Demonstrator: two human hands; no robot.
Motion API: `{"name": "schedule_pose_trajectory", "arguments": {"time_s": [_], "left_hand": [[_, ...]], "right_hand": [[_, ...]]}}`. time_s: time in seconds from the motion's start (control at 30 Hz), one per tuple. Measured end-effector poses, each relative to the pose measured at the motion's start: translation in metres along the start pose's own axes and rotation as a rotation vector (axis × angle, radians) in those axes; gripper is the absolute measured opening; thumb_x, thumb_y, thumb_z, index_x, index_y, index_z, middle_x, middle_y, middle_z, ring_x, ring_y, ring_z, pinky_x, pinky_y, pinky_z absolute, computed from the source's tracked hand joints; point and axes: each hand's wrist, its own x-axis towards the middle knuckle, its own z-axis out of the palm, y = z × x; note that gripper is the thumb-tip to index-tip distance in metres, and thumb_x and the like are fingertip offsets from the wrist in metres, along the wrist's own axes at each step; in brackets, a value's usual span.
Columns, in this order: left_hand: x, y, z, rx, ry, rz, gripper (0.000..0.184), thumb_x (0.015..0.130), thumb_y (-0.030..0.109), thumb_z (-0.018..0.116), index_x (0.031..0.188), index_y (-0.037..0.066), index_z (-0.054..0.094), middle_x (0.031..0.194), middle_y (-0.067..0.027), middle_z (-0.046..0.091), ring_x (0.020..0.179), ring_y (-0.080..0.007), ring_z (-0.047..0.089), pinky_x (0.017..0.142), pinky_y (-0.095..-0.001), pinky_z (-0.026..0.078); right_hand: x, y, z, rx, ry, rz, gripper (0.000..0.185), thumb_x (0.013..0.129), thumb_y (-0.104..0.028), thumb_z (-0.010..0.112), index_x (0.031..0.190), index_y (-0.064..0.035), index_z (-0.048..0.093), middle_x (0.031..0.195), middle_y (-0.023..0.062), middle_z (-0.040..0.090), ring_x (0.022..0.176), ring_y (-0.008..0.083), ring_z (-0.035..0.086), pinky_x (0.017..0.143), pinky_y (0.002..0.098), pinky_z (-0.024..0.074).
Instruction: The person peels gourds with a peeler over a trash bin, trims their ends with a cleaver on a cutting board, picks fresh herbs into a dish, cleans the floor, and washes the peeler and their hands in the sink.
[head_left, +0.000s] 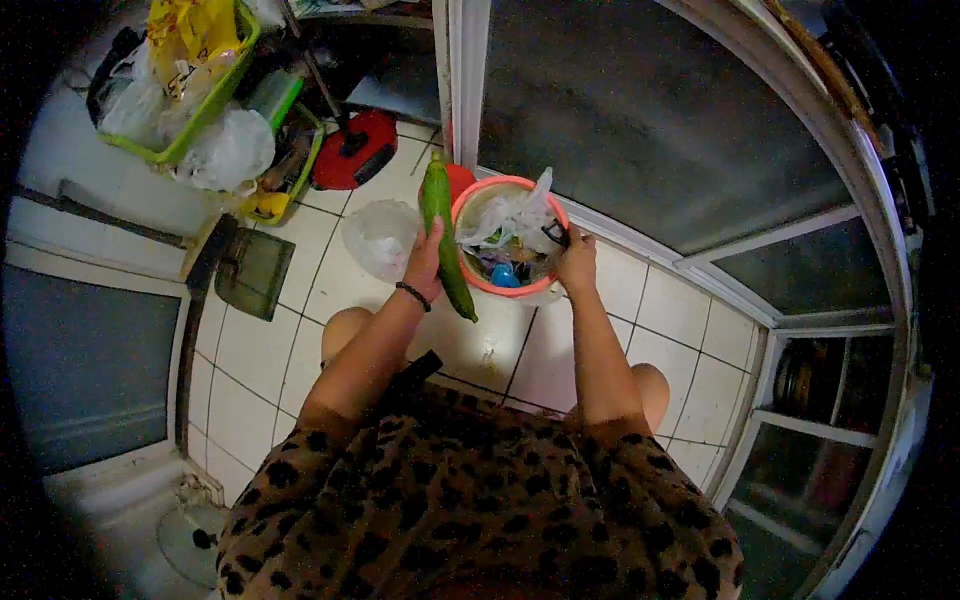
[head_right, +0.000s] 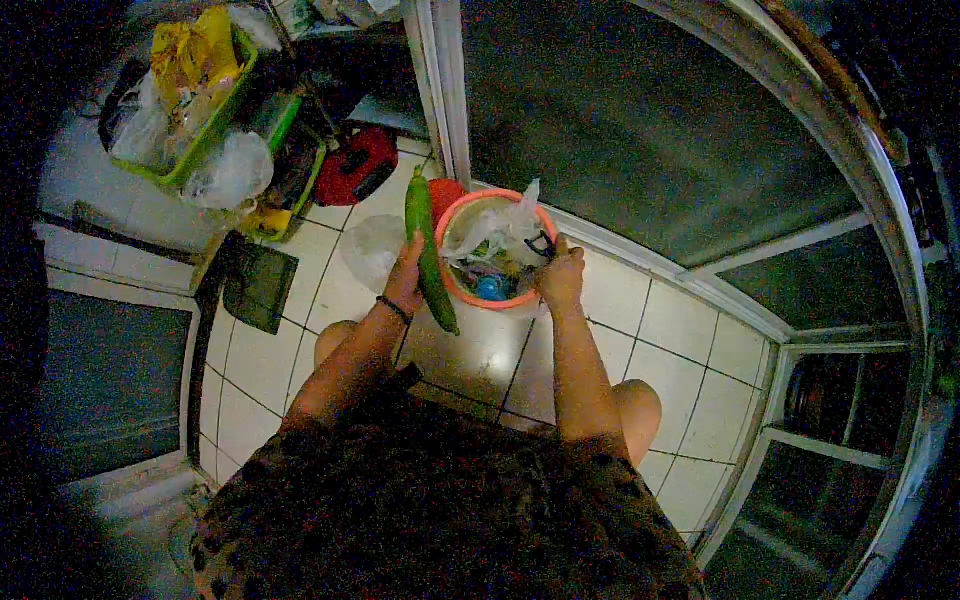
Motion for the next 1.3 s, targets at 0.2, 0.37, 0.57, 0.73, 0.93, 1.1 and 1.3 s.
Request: {"name": "schedule_pose_trajectory", "arguments": {"time_s": [0.2, 0.37, 0.57, 0.73, 0.93, 1.1, 1.3], "left_hand": [[0.010, -0.019, -0.008, 0.076, 0.005, 0.029, 0.041, 0.088, 0.042, 0.053, 0.114, 0.010, 0.048, 0.085, -0.0016, 0.049, 0.074, -0.0125, 0.050, 0.064, -0.0281, 0.044], [0.010, -0.025, 0.010, 0.161, 0.030, 0.072, 0.041, 0.087, 0.042, 0.054, 0.110, 0.008, 0.052, 0.087, -0.0026, 0.052, 0.076, -0.0129, 0.050, 0.065, -0.0291, 0.043], [0.018, -0.038, 0.013, 0.380, 0.101, 0.183, 0.043, 0.087, 0.041, 0.055, 0.110, 0.004, 0.053, 0.094, -0.0045, 0.055, 0.080, -0.0136, 0.051, 0.068, -0.0285, 0.042], [0.002, -0.033, 0.016, 0.453, 0.165, 0.226, 0.041, 0.086, 0.040, 0.057, 0.105, 0.004, 0.055, 0.089, -0.0036, 0.056, 0.079, -0.0135, 0.051, 0.069, -0.0280, 0.041], [0.003, -0.026, 0.014, 0.358, 0.125, 0.186, 0.036, 0.087, 0.038, 0.056, 0.101, 0.005, 0.056, 0.082, -0.0020, 0.055, 0.074, -0.0120, 0.050, 0.065, -0.0269, 0.042], [-0.028, 0.026, 0.026, 0.123, -0.028, 0.199, 0.042, 0.091, 0.045, 0.046, 0.106, 0.006, 0.051, 0.085, -0.0039, 0.056, 0.073, -0.0131, 0.055, 0.064, -0.0279, 0.048], [-0.059, 0.049, 0.075, 0.008, -0.287, 0.148, 0.047, 0.092, 0.050, 0.040, 0.107, 0.007, 0.050, 0.084, -0.0041, 0.055, 0.071, -0.0126, 0.054, 0.064, -0.0272, 0.048]], "right_hand": [[-0.008, 0.020, 0.012, -0.011, -0.046, 0.037, 0.051, 0.074, -0.011, 0.056, 0.124, -0.0098, 0.047, 0.100, 0.0243, 0.050, 0.090, 0.0397, 0.055, 0.077, 0.0430, 0.0481], [-0.003, 0.017, 0.000, -0.047, -0.033, 0.050, 0.049, 0.076, -0.011, 0.056, 0.124, -0.0090, 0.047, 0.097, 0.0249, 0.053, 0.085, 0.0405, 0.056, 0.076, 0.0443, 0.0484], [-0.005, 0.030, 0.005, -0.008, -0.041, 0.036, 0.045, 0.076, -0.010, 0.055, 0.121, -0.0055, 0.050, 0.095, 0.0262, 0.056, 0.085, 0.0396, 0.058, 0.075, 0.0443, 0.0486], [-0.008, 0.030, 0.009, 0.013, -0.065, 0.057, 0.051, 0.074, -0.006, 0.055, 0.125, -0.0052, 0.046, 0.089, 0.0237, 0.059, 0.088, 0.0405, 0.058, 0.075, 0.0450, 0.0483], [-0.012, 0.054, 0.004, 0.066, 0.115, 0.043, 0.051, 0.078, -0.016, 0.060, 0.123, -0.0015, 0.042, 0.104, 0.0247, 0.053, 0.098, 0.0378, 0.054, 0.081, 0.0427, 0.0448], [-0.017, 0.004, -0.055, 0.423, 0.019, -0.079, 0.034, 0.084, -0.013, 0.054, 0.115, -0.0017, 0.044, 0.095, 0.0181, 0.052, 0.083, 0.0253, 0.051, 0.073, 0.0338, 0.0423], [-0.023, -0.133, -0.140, 0.311, 0.031, -0.385, 0.028, 0.086, -0.006, 0.047, 0.114, -0.0008, 0.048, 0.084, 0.0219, 0.058, 0.075, 0.0345, 0.057, 0.069, 0.0406, 0.0447]]}}
